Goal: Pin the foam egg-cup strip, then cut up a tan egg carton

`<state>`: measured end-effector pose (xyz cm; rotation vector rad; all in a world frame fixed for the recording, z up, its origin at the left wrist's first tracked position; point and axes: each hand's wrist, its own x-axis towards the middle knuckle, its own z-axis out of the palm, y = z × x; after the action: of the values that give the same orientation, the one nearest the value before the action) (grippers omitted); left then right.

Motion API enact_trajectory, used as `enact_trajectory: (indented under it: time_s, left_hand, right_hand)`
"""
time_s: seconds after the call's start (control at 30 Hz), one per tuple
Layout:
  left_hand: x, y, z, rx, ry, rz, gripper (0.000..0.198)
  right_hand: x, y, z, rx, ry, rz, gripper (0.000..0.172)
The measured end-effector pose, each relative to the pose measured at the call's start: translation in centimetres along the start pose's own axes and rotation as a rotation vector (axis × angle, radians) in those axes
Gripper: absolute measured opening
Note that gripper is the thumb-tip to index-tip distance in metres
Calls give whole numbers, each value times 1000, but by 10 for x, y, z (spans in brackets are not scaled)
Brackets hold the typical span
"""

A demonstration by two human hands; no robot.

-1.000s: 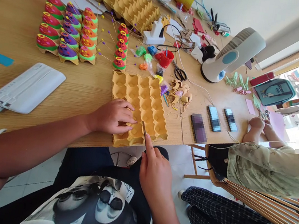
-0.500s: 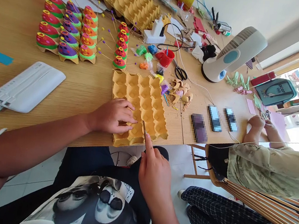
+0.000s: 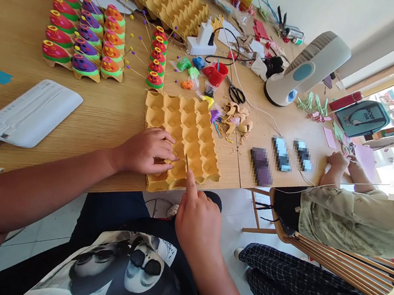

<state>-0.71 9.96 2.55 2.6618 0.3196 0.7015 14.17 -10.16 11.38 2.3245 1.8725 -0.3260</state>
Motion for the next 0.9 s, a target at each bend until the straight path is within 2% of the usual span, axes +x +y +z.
enact_trajectory:
  time_s: [0.27, 0.53, 0.9]
  left_hand:
    - [0, 1, 0, -4, 10, -19, 19]
    - [0, 0, 1, -22, 12, -30, 19]
    - [-1, 1, 2, -11, 17, -31, 19]
  right_hand:
    - [-12, 4, -3, -61, -22, -19, 62]
    - [-6, 2, -2, -91, -17, -40, 66]
    - [-14, 13, 2, 58, 31, -47, 63]
